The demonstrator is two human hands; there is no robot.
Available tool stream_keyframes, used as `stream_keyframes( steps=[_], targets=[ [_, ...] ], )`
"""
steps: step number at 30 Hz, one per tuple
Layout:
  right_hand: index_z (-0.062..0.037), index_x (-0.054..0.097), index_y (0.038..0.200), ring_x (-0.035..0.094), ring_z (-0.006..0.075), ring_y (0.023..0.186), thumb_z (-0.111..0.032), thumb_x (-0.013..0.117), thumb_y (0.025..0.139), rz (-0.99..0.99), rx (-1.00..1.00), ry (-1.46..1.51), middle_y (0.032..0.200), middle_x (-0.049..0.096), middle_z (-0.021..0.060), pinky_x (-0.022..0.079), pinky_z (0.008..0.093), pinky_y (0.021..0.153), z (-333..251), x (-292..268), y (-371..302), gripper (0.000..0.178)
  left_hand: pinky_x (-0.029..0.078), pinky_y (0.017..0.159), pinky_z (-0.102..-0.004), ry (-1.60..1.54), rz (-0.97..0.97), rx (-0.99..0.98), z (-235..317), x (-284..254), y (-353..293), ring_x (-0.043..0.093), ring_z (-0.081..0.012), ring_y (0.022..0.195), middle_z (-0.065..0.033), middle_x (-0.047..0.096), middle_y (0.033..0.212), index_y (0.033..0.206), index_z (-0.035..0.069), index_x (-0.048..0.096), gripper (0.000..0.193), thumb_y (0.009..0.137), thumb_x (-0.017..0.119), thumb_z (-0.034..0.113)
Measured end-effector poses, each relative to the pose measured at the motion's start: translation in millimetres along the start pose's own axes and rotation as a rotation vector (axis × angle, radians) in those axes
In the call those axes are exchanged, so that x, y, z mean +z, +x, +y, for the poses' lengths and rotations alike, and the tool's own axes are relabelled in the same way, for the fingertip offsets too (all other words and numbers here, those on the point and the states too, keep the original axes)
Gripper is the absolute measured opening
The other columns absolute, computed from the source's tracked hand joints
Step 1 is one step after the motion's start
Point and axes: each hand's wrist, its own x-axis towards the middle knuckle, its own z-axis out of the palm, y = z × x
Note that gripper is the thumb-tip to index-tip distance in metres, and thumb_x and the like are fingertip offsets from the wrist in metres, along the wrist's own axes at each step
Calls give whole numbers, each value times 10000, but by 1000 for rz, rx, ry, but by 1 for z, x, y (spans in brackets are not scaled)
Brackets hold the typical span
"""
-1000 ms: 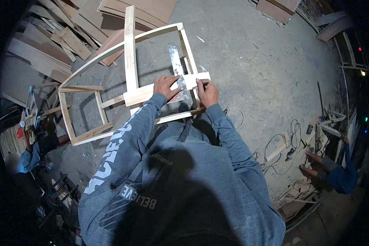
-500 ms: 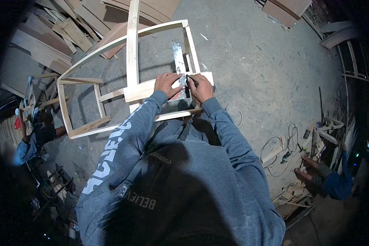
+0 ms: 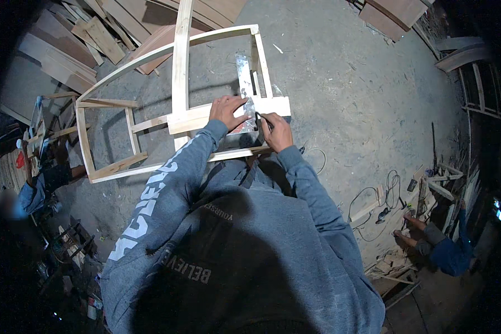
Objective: Measuring, marking, and drilling holes in wooden pieces for furniture assembly.
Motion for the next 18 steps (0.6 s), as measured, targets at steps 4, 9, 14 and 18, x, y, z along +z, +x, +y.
stream_keyframes(
  steps=[4, 9, 14, 18],
  targets=[
    [-26, 764, 1061, 694, 399, 1001, -156, 686, 947, -188, 111, -101, 1029, 740, 197, 556, 470, 881, 2, -9, -47, 190, 364, 1084, -449, 17, -18, -12, 3, -1, -2, 545, -240, 1284, -12, 660, 1399, 1403, 271, 668, 648, 837, 782, 566],
    [-12, 769, 1048, 709, 408, 951, -159, 685, 950, -100, 141, -95, 1022, 751, 207, 565, 461, 881, 18, -9, -66, 196, 361, 1083, -448, 14, -18, -13, 3, -3, 1, 541, -240, 1283, -9, 668, 1387, 1395, 268, 673, 646, 829, 797, 554],
    [4, 750, 1095, 735, 363, 952, -200, 699, 970, -58, 388, 191, 1040, 751, 199, 575, 411, 853, 9, -31, -22, 245, 341, 1116, -466, -30, -57, -69, 9, -11, 5, 559, -247, 1284, -9, 683, 1359, 1357, 263, 693, 612, 818, 817, 526],
    [-12, 742, 1109, 747, 332, 903, -212, 689, 988, -102, 350, 252, 1019, 749, 196, 574, 393, 791, 22, -37, -12, 240, 320, 1144, -496, -39, 42, -85, 15, -10, 9, 577, -257, 1274, -5, 695, 1329, 1301, 248, 715, 546, 829, 809, 504]
  ],
)
